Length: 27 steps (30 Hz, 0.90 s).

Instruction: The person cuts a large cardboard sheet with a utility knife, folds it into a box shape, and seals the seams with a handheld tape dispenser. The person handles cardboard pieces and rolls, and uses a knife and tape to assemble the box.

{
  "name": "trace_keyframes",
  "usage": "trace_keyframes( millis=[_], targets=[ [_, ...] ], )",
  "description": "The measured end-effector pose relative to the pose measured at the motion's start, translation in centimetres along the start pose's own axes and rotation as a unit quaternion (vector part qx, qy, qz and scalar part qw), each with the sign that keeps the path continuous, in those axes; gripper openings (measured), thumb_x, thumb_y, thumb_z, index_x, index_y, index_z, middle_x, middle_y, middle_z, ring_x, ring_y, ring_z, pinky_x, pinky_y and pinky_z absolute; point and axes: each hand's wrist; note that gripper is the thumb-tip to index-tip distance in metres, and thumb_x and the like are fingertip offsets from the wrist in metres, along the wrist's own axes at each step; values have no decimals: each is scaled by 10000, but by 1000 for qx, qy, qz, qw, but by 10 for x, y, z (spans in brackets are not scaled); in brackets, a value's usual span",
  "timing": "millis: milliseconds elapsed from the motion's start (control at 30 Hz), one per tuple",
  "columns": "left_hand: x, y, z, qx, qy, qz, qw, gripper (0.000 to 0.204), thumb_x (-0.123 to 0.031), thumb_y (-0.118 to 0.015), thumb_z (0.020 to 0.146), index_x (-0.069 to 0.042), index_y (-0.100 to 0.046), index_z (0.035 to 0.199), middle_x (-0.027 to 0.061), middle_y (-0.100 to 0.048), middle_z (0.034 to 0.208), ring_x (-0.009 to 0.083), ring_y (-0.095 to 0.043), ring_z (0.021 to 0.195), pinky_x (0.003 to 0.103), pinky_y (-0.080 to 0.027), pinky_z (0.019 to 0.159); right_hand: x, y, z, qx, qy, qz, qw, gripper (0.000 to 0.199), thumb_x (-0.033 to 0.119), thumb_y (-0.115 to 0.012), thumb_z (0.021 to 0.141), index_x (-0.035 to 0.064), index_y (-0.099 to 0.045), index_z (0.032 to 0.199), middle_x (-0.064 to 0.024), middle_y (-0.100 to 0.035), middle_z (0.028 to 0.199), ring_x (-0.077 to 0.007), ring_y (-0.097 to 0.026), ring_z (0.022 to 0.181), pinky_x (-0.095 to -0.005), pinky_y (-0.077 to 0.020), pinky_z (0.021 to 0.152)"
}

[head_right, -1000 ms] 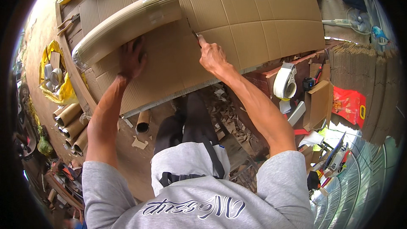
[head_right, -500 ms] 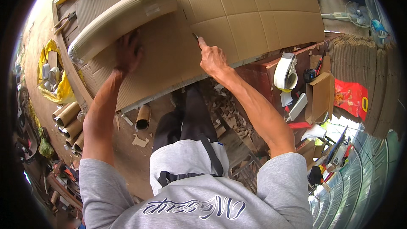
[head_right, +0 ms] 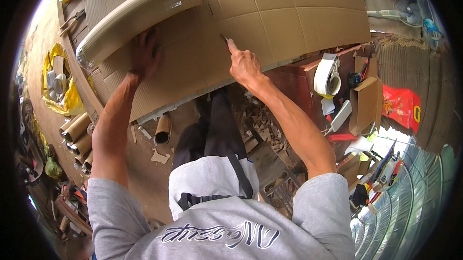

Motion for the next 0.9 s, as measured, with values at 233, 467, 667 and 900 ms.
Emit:
trace_keyframes(
  millis=[233, 467, 667, 900],
  targets=[
    [-1, -2, -2, -9, -8, 13, 1000, 642, -271, -681, 828, -119, -517, 1430, 149, -452, 1417, 403, -423, 1314, 560, -347, 1110, -4, -12, -24, -13, 3, -14, 1000, 515, 28, -561, 920, -9, -482, 1428, -343, -648, 829, -520, -650, 841, -545, -523, 733],
    [0, -5, -1, 12, -6, 10, 1000, 644, -268, -680, 840, -124, -504, 1442, 152, -437, 1431, 414, -414, 1323, 560, -339, 1126, -7, -11, -38, -10, 3, -10, 1000, 570, -15, -551, 862, -35, -469, 1426, -340, -660, 833, -504, -670, 830, -541, -543, 747],
    [-4, -2, 0, 12, -2, 14, 1000, 640, -260, -682, 844, -129, -503, 1444, 158, -436, 1435, 409, -424, 1316, 535, -353, 1133, -6, -15, -62, 13, -41, -14, 999, 599, -40, -545, 833, -21, -469, 1428, -337, -662, 820, -495, -678, 819, -545, -548, 742],
    [2, -3, -3, 22, -4, -15, 1000, 652, -221, -667, 885, -134, -453, 1495, 174, -404, 1479, 428, -402, 1340, 531, -342, 1148, -2, -12, -84, 45, -50, -20, 998, 628, -51, -547, 817, -16, -456, 1438, -319, -664, 799, -474, -683, 793, -534, -552, 718]
  ],
)
Point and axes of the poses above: each hand's wrist, its own z-axis towards the middle knuckle, its own y-axis out of the back of the hand, x = y × z
